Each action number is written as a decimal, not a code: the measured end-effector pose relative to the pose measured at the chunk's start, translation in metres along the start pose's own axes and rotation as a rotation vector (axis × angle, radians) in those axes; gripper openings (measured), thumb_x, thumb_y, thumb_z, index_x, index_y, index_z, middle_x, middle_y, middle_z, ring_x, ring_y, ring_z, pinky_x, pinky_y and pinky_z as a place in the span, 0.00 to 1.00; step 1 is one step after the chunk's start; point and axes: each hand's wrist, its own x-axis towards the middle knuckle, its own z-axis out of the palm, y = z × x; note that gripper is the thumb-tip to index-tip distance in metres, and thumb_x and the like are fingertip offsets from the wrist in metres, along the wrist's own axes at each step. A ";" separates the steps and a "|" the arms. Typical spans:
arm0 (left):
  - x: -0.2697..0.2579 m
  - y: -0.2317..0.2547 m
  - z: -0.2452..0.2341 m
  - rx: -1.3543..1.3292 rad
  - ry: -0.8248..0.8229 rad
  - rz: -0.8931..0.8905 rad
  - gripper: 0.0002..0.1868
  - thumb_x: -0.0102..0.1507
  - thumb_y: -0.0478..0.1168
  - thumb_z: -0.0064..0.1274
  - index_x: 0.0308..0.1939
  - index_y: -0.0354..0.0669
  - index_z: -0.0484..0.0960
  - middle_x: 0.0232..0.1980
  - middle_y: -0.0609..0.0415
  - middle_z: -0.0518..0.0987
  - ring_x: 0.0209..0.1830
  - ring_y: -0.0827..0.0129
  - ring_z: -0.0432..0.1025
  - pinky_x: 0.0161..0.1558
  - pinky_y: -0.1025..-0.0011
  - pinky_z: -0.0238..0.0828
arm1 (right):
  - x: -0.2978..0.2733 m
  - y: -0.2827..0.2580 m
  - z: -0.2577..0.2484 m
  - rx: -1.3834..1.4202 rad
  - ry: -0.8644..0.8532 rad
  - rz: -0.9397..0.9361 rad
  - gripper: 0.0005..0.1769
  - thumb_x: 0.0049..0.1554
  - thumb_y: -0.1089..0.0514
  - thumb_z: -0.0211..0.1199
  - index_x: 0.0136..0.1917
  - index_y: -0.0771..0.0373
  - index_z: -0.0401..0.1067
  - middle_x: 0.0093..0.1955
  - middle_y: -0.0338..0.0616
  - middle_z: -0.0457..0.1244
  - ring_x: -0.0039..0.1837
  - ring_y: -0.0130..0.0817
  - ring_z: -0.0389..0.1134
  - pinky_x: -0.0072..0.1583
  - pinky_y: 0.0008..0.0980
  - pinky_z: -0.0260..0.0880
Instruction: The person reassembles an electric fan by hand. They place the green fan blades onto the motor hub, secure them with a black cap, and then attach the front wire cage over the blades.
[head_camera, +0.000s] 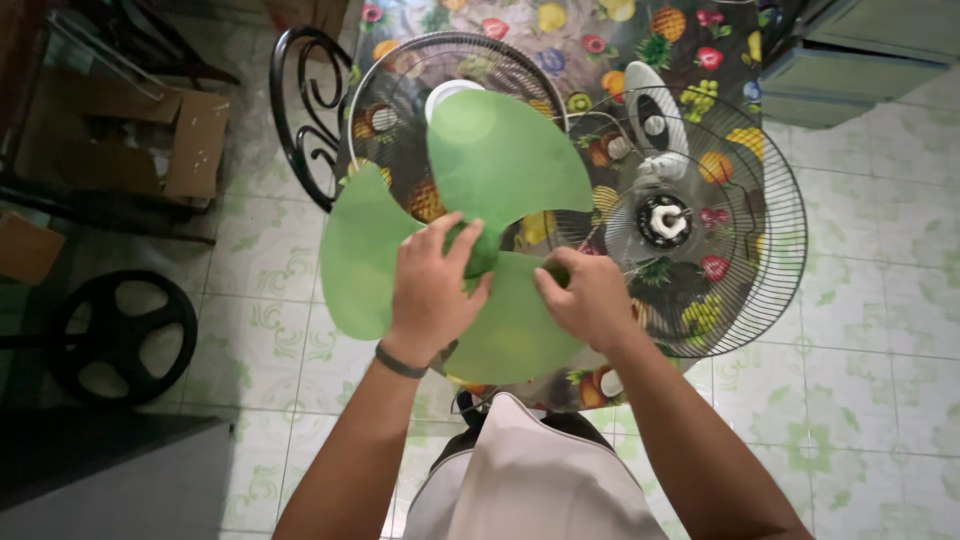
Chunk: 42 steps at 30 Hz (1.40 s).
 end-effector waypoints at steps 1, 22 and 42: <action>0.005 0.005 0.004 -0.005 -0.003 0.019 0.33 0.56 0.44 0.65 0.64 0.45 0.75 0.65 0.45 0.70 0.64 0.48 0.66 0.66 0.51 0.60 | -0.001 0.006 -0.006 -0.003 0.013 0.016 0.12 0.53 0.52 0.67 0.43 0.63 0.79 0.38 0.53 0.71 0.39 0.46 0.75 0.44 0.39 0.74; 0.073 0.109 0.091 -0.123 -0.198 0.261 0.35 0.53 0.43 0.66 0.64 0.46 0.75 0.65 0.48 0.70 0.64 0.50 0.65 0.65 0.54 0.61 | -0.047 0.110 -0.098 0.072 0.203 0.335 0.13 0.53 0.52 0.67 0.42 0.64 0.78 0.33 0.48 0.70 0.34 0.37 0.73 0.40 0.34 0.71; 0.119 0.167 0.167 -0.021 -0.248 0.137 0.39 0.51 0.52 0.70 0.63 0.43 0.75 0.61 0.52 0.73 0.65 0.55 0.64 0.71 0.55 0.53 | -0.024 0.236 -0.168 0.069 0.142 0.292 0.13 0.52 0.50 0.68 0.40 0.62 0.79 0.34 0.47 0.70 0.34 0.40 0.71 0.40 0.36 0.70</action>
